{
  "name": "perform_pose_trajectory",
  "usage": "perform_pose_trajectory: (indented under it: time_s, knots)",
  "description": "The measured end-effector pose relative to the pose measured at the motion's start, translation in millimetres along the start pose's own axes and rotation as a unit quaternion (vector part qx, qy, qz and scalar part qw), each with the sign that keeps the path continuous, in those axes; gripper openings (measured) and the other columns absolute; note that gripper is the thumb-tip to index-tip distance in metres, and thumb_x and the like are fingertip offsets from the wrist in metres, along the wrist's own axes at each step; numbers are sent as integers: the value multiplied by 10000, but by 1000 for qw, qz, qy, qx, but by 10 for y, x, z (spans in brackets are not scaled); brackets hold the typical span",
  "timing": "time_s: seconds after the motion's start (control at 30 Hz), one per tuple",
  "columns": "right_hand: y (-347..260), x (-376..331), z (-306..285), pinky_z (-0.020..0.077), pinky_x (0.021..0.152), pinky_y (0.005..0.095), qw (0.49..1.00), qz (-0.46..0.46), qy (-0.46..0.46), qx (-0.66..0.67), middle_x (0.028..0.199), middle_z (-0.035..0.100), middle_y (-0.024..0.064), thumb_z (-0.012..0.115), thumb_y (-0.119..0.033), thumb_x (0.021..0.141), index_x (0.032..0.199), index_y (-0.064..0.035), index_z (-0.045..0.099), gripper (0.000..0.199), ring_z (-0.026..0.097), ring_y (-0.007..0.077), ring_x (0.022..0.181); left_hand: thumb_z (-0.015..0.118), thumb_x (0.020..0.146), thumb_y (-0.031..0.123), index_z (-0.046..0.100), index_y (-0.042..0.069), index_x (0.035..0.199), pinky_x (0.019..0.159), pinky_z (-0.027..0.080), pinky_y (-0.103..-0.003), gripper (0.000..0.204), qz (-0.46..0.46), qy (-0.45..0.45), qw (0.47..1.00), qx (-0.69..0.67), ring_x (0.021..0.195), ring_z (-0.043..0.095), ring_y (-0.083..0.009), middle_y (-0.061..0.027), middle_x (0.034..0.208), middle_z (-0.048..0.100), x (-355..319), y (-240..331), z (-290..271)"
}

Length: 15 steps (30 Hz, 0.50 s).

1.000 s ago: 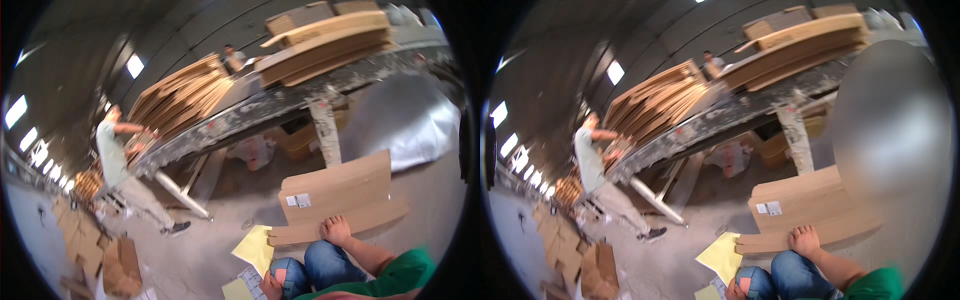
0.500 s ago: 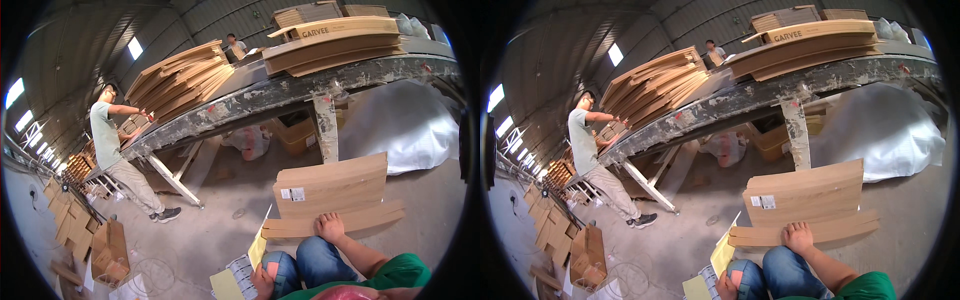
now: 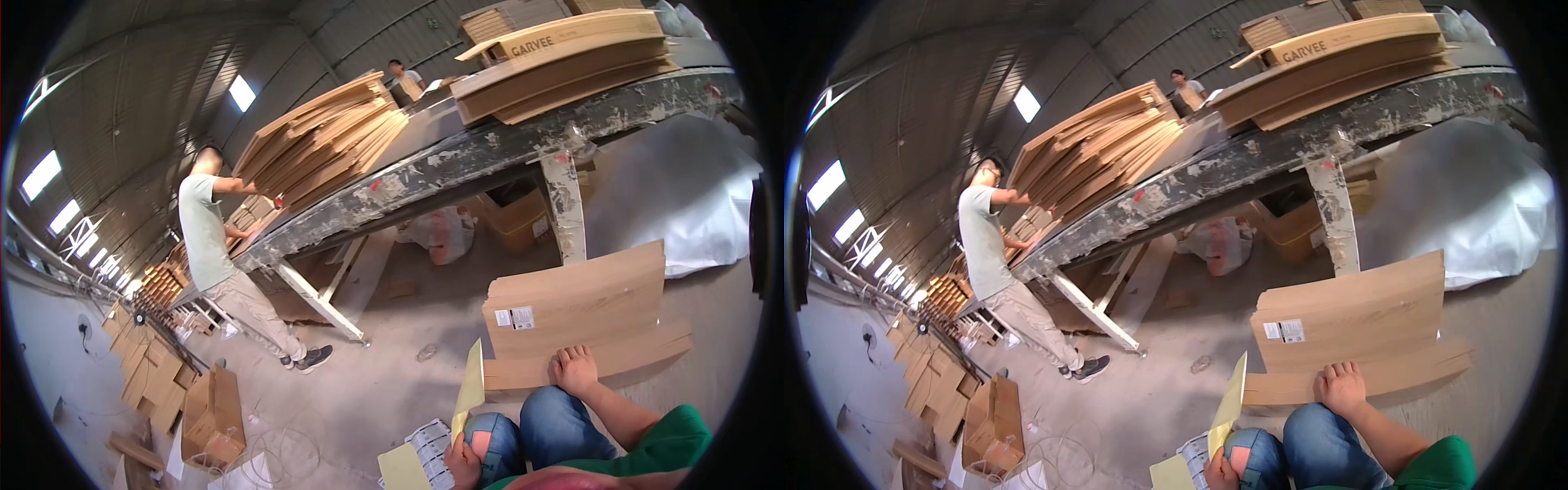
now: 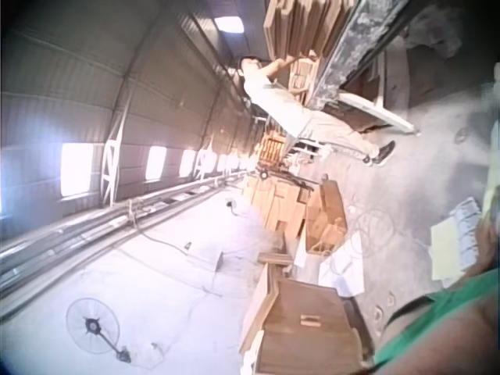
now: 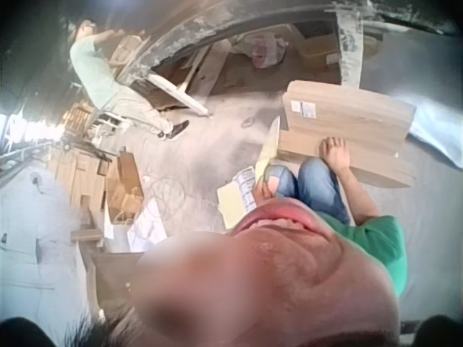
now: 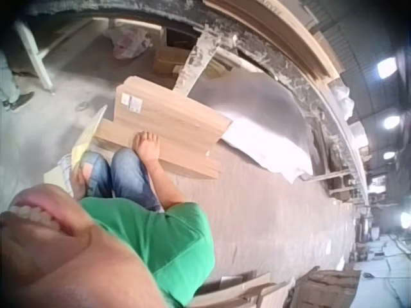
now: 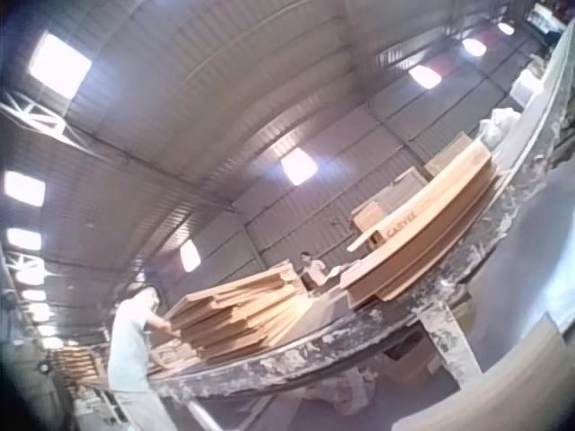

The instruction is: Peeling safety warning stickers from a sheet and applying them to finished wooden furniture panels on a factory floor.

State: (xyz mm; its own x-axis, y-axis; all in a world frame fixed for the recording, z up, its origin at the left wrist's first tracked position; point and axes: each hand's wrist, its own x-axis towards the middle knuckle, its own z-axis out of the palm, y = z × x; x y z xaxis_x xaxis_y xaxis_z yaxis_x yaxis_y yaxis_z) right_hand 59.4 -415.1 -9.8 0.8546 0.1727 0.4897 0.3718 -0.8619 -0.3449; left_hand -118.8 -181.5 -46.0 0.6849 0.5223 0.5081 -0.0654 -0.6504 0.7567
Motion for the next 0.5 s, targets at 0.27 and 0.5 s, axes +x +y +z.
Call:
perform_pose_trajectory:
  time_s: [0.27, 0.5]
  knots:
    - [-3, -15, 24, 403, 834, 397, 999, -25, 37, 11, 874, 623, 127, 551, -241, 774, 883, -34, 615, 243, 555, 286, 863, 456, 869, 129, 604, -3, 1036, 732, 433, -428, 260, 12, -26, 998, 48, 801, 560, -381, -213, 836, 601, 9, -111, -14]
    - [-39, 32, -32, 408, 815, 400, 998, -45, 39, -5, 841, 615, 125, 563, -223, 773, 842, -43, 604, 197, 553, 288, 845, 472, 894, 237, 613, 18, 1019, 634, 454, -393, 289, 45, 33, 998, 5, 724, 588, -314, -195, 810, 609, 3, -468, 159]
